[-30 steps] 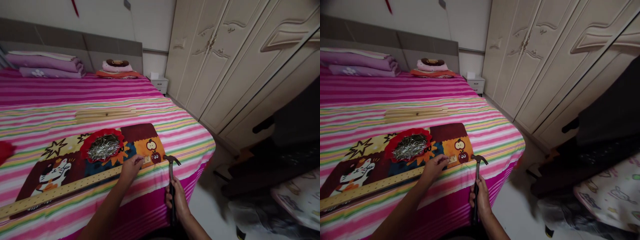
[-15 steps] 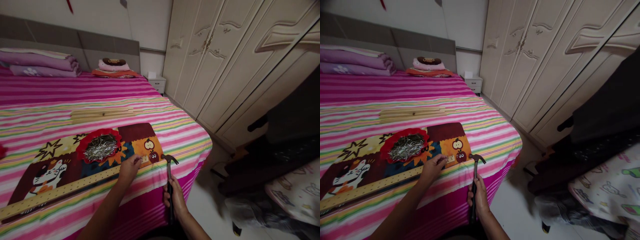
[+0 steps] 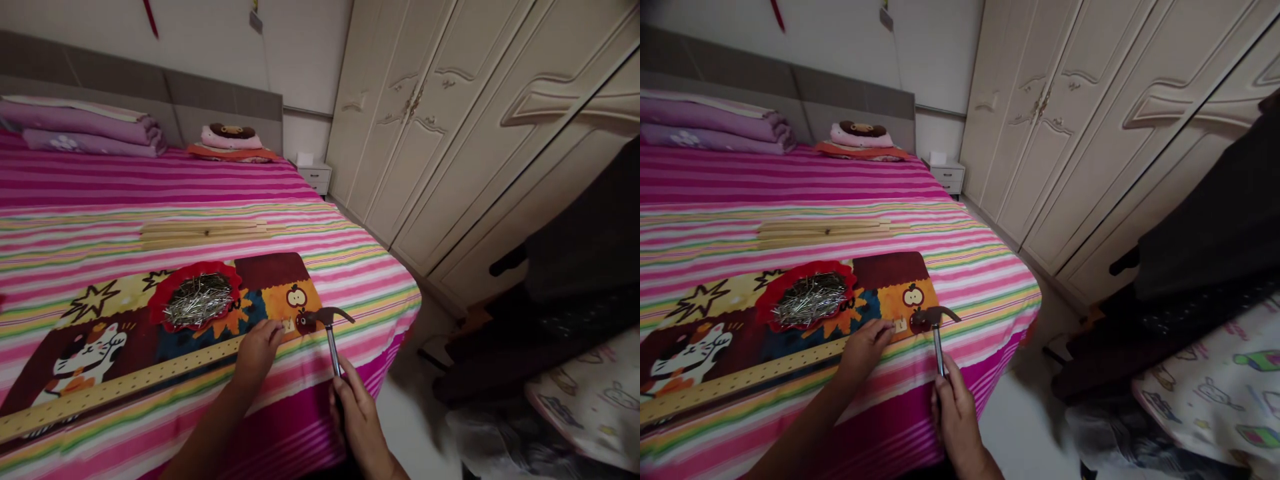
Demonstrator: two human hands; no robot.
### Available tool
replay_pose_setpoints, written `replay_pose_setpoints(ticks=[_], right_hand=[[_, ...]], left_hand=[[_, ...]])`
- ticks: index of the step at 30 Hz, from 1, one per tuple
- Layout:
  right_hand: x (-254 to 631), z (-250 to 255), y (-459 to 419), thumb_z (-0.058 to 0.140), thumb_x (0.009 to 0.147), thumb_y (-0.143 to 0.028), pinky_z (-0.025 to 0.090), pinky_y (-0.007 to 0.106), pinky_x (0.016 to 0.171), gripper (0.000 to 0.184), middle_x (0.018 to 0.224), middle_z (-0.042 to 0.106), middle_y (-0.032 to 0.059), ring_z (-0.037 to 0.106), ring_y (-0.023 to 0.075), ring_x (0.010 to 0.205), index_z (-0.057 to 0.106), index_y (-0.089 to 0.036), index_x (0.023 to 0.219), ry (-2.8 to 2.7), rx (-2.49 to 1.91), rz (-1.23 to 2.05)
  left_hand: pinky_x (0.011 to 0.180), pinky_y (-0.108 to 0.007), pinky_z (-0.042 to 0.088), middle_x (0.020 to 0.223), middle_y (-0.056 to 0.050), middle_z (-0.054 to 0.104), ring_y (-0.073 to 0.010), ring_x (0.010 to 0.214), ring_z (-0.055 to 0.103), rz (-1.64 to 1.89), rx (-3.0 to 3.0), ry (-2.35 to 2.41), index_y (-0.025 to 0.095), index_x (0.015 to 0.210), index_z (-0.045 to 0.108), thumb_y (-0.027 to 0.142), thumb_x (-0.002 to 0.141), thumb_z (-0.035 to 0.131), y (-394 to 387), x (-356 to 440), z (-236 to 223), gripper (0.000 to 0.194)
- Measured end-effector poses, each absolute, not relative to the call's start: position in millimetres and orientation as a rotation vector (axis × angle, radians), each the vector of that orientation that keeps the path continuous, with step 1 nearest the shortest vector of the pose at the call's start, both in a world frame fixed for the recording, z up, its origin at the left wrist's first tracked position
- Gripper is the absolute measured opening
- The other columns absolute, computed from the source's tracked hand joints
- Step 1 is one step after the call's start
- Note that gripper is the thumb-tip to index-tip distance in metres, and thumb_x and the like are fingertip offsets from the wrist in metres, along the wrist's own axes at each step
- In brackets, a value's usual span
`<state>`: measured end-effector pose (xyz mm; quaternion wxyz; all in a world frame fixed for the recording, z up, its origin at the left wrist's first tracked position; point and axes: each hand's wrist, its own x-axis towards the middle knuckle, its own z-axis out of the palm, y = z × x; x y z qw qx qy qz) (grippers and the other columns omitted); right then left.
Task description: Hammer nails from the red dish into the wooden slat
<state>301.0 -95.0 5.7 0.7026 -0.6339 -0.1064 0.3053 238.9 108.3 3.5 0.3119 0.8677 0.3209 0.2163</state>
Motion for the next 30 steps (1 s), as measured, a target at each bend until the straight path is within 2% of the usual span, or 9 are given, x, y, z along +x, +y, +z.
replay_pose_setpoints(ticks=[2,4,8,12,16,19,21,24,30], right_hand=[[307,27,-97,0.062,0.079,-0.039,0.051,0.025,0.057,0.044,0.066,0.064,-0.0014,0.06,0.0155,0.059,0.061,-0.024,0.12,-0.498,-1.528,0.622],[313,45,-96,0.058,0.083,-0.035,0.051,0.031,0.076,0.042,0.083,0.069,0.0026,0.064,0.02,0.076,0.059,-0.025,0.124,-0.756,-1.621,0.591],[320,63,-89,0.05,0.087,-0.027,0.048,0.037,0.087,0.045,0.095,0.07,0.0055,0.065,0.0232,0.087,0.051,-0.028,0.133,-1.046,-1.75,0.484],[321,63,-87,0.053,0.085,-0.027,0.051,0.039,0.078,0.044,0.087,0.07,0.0056,0.065,0.0244,0.077,0.054,-0.029,0.129,-1.071,-1.799,0.462],[319,60,-93,0.052,0.086,-0.031,0.05,0.037,0.077,0.041,0.09,0.07,0.0052,0.065,0.0227,0.078,0.056,-0.028,0.127,-1.0,-1.776,0.529],[317,51,-94,0.055,0.084,-0.037,0.05,0.03,0.064,0.041,0.073,0.066,0.0013,0.061,0.0174,0.064,0.059,-0.024,0.123,-0.739,-1.708,0.532],[316,38,-91,0.057,0.08,-0.043,0.045,0.023,0.046,0.047,0.059,0.057,-0.0032,0.053,0.013,0.05,0.057,-0.021,0.121,-0.468,-1.631,0.585],[315,14,-81,0.061,0.073,-0.049,0.03,0.017,0.029,0.058,0.054,0.051,-0.0079,0.042,0.0088,0.037,0.049,-0.022,0.122,-0.106,-1.458,0.707],[311,-27,-66,0.067,0.066,-0.048,0.03,0.013,0.025,0.048,0.052,0.049,-0.0115,0.037,0.0052,0.032,0.047,-0.025,0.103,0.089,-1.176,0.76]], left_hand=[[0.073,-0.024,0.041,0.082,0.0,0.064,-0.0136,0.081,0.059,0.577,2.289,0.838,0.023,0.078,0.063,0.029,0.082,0.045,108,238,2,0.019],[0.072,-0.024,0.041,0.08,-0.001,0.063,-0.0137,0.078,0.058,0.572,2.301,0.836,0.023,0.077,0.063,0.029,0.082,0.045,108,238,1,0.019],[0.071,-0.024,0.04,0.079,-0.001,0.063,-0.0141,0.078,0.058,0.551,2.309,0.842,0.022,0.075,0.062,0.028,0.082,0.046,107,238,4,0.018],[0.067,-0.024,0.038,0.075,-0.001,0.062,-0.0138,0.075,0.057,0.546,2.323,0.876,0.021,0.073,0.062,0.027,0.082,0.047,105,239,7,0.018],[0.068,-0.024,0.038,0.075,-0.001,0.062,-0.0138,0.075,0.058,0.543,2.303,0.883,0.021,0.073,0.063,0.027,0.082,0.048,105,240,6,0.018],[0.073,-0.024,0.039,0.079,-0.001,0.064,-0.0144,0.08,0.058,0.57,2.267,0.852,0.021,0.076,0.064,0.029,0.083,0.047,106,239,3,0.02],[0.074,-0.025,0.039,0.08,-0.002,0.064,-0.0145,0.081,0.058,0.585,2.26,0.854,0.021,0.076,0.064,0.028,0.083,0.047,105,239,3,0.02],[0.073,-0.025,0.04,0.079,-0.002,0.063,-0.014,0.079,0.057,0.596,2.275,0.868,0.02,0.075,0.064,0.024,0.082,0.048,104,238,4,0.017],[0.069,-0.023,0.042,0.078,-0.002,0.062,-0.0121,0.072,0.056,0.669,2.223,0.84,0.019,0.08,0.065,0.021,0.08,0.051,100,238,-2,0.014]])
